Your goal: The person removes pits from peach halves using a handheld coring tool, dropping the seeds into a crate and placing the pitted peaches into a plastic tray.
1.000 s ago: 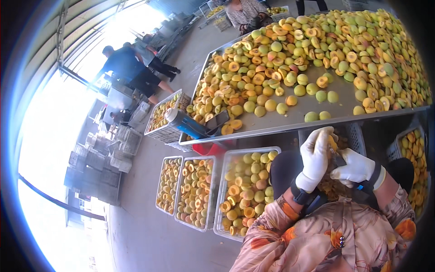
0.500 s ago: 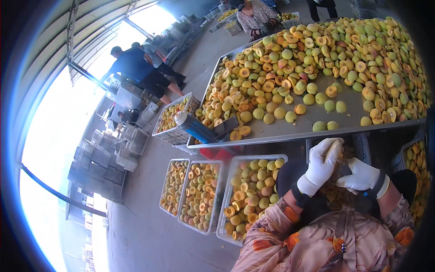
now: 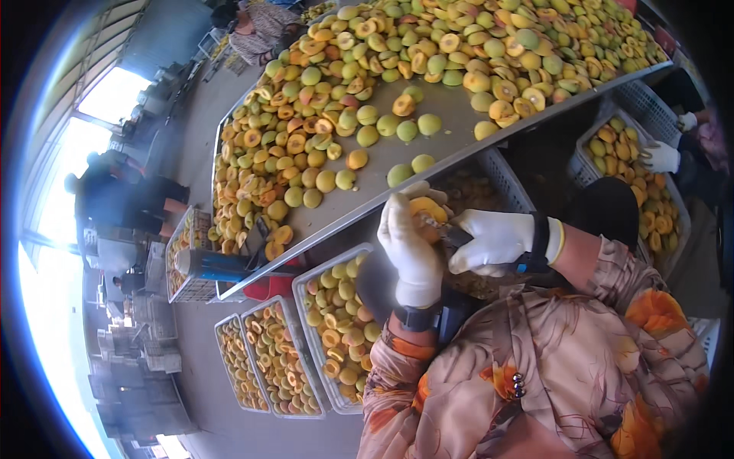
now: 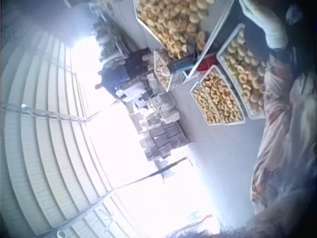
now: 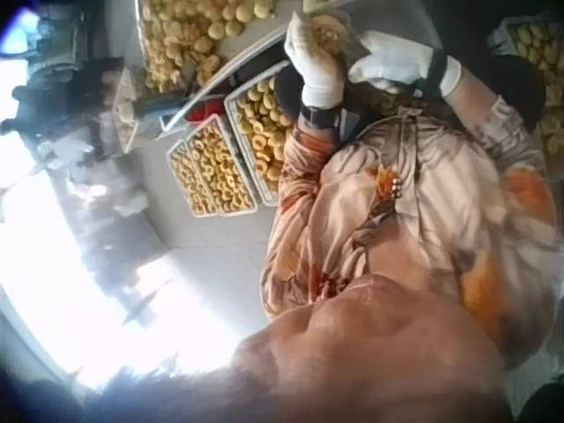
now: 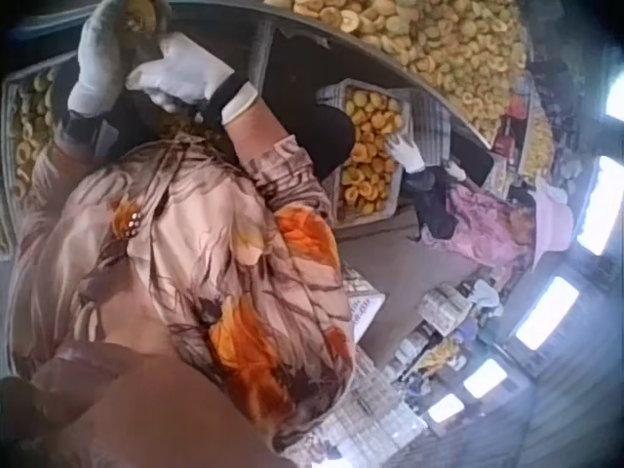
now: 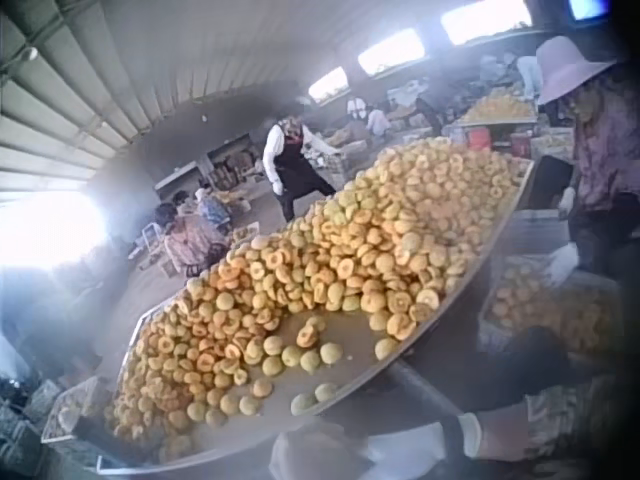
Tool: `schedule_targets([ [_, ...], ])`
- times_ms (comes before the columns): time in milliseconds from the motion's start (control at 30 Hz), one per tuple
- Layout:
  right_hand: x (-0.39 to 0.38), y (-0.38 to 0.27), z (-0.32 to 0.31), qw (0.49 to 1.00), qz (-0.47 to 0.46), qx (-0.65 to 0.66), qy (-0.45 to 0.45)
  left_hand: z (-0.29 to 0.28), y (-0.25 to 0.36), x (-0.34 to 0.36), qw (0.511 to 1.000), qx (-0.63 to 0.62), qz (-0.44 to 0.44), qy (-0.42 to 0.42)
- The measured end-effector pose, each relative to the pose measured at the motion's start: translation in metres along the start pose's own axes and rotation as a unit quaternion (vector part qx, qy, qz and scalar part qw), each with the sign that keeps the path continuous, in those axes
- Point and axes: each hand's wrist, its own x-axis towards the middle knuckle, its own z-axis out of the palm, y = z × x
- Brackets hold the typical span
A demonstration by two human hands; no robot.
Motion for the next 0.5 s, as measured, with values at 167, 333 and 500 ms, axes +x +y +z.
schedule_targets([
  [167,0.012,0.044,-0.016,0.985,-0.070,-0.147,0.058,-0.002,-0.018,0.001,0.992,0.122,-0.010,-0.024],
  [333,0.014,0.039,-0.003,0.996,-0.058,-0.073,0.015,0.005,-0.003,0.006,0.987,0.139,0.007,-0.083],
  [500,0.018,0.052,-0.004,0.991,-0.134,0.002,0.010,0.012,0.002,0.008,0.991,0.089,-0.018,-0.095],
])
